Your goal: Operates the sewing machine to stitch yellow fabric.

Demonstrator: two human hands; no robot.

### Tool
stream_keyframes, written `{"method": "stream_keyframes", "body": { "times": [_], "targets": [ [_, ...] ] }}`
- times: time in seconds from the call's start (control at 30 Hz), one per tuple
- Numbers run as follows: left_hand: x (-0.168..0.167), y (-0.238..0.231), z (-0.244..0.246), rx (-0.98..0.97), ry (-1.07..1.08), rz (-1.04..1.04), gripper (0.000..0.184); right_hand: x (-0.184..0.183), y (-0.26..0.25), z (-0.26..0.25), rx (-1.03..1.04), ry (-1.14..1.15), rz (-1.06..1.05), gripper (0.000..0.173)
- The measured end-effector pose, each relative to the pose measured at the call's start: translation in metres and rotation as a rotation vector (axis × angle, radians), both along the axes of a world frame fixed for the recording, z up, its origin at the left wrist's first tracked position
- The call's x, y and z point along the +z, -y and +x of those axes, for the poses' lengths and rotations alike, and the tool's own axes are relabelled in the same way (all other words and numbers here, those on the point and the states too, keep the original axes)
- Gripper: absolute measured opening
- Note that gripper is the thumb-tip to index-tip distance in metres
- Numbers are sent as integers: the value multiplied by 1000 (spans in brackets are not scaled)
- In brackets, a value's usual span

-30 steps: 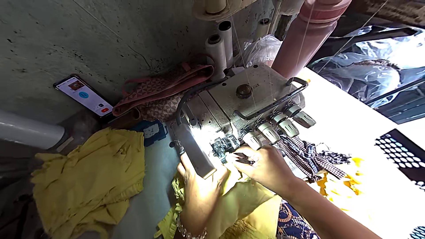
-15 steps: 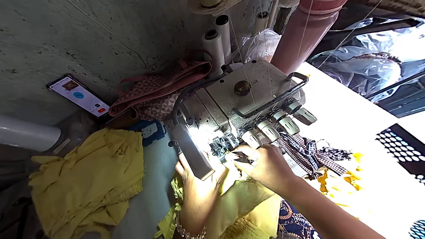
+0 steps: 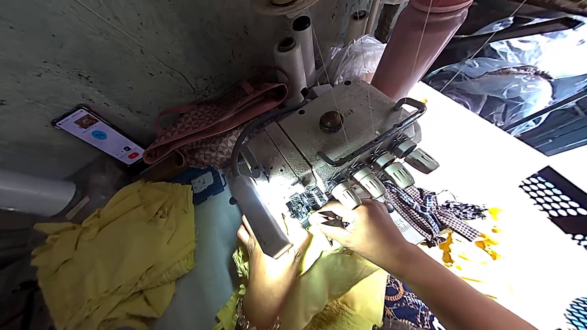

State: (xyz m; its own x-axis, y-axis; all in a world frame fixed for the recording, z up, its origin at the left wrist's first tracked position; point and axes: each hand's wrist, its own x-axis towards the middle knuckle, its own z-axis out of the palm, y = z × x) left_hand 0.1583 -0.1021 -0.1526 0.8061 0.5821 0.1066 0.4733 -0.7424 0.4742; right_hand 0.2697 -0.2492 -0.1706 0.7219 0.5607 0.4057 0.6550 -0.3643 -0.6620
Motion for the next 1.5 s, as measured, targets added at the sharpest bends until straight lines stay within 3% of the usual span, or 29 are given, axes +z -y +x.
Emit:
{"method": "stream_keyframes", "body": {
  "times": [0.53,1.5],
  "targets": [
    [6,0,3,-46,-18,64,45,0,-2,1,-3,17,31,27],
    [5,-6,4,-94,-8,40,45,-3,-3,1,-4,62,42,26]
  ]
}}
